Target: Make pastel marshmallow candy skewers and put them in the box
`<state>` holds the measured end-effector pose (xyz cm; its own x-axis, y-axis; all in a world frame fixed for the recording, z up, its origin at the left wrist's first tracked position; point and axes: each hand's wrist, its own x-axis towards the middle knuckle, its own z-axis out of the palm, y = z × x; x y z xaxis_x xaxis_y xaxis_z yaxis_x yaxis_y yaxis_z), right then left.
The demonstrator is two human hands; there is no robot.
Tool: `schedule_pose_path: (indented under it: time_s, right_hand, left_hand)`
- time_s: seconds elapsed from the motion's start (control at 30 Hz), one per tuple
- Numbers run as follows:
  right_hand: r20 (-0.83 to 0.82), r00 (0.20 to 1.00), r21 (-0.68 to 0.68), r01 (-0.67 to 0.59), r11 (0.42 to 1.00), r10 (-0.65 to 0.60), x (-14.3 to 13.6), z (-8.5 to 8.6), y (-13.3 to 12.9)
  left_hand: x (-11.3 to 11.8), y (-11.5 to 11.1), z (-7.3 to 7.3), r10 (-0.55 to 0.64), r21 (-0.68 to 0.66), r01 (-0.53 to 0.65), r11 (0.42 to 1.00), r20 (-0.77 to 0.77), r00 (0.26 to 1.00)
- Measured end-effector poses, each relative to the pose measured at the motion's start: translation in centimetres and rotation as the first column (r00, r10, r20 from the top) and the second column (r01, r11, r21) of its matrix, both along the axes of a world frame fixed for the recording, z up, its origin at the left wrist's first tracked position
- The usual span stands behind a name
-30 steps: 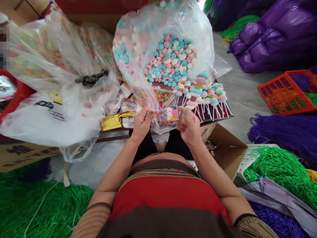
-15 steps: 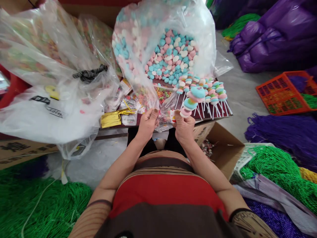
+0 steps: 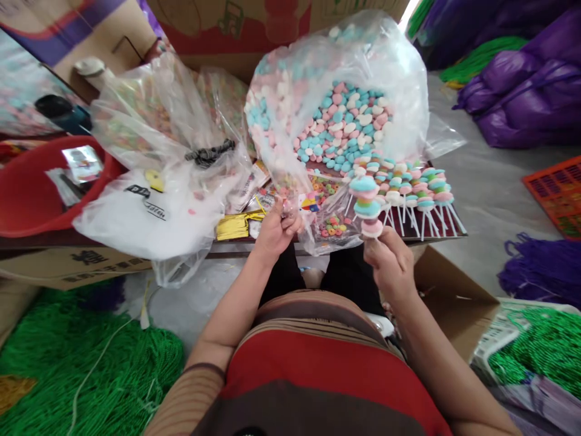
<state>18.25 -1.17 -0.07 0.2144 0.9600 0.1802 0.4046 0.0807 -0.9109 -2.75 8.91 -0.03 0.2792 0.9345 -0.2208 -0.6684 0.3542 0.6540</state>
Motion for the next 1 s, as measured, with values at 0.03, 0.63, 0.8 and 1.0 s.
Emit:
schedule_pose_path:
  time_s: [0.03, 0.63, 0.8, 1.0]
  right_hand:
    - [-0.004, 1.0, -0.001, -0.003, 1.0, 0.003, 0.2, 0.2, -0.4]
    - [0.32, 0.944, 0.19, -0.148, 0.971, 0.081, 3.5, 3.4, -0.5]
    - [0.409, 0.909, 0.223, -0.181, 0.958, 0.077, 5.4, 4.7, 0.1]
    - [0.265, 0.964, 0.266, -0.055, 0.962, -0.018, 6.5, 5.1, -0.3]
  left_hand:
    - [-0.1, 0.0, -0.1, -0.015, -0.011, 0.015, 1.0, 0.004, 1.0]
    - [-0.1, -0.2, 0.3, -0.184, -0.061, 0.184, 0.981, 0.01, 0.983]
    - [-0.5, 0.0, -0.2, -0.205, -0.053, 0.203, 0.978, -0.034, 0.978]
    - [-0.6, 0.1, -0.8, -0.205, -0.033, 0.203, 0.979, -0.06, 0.977]
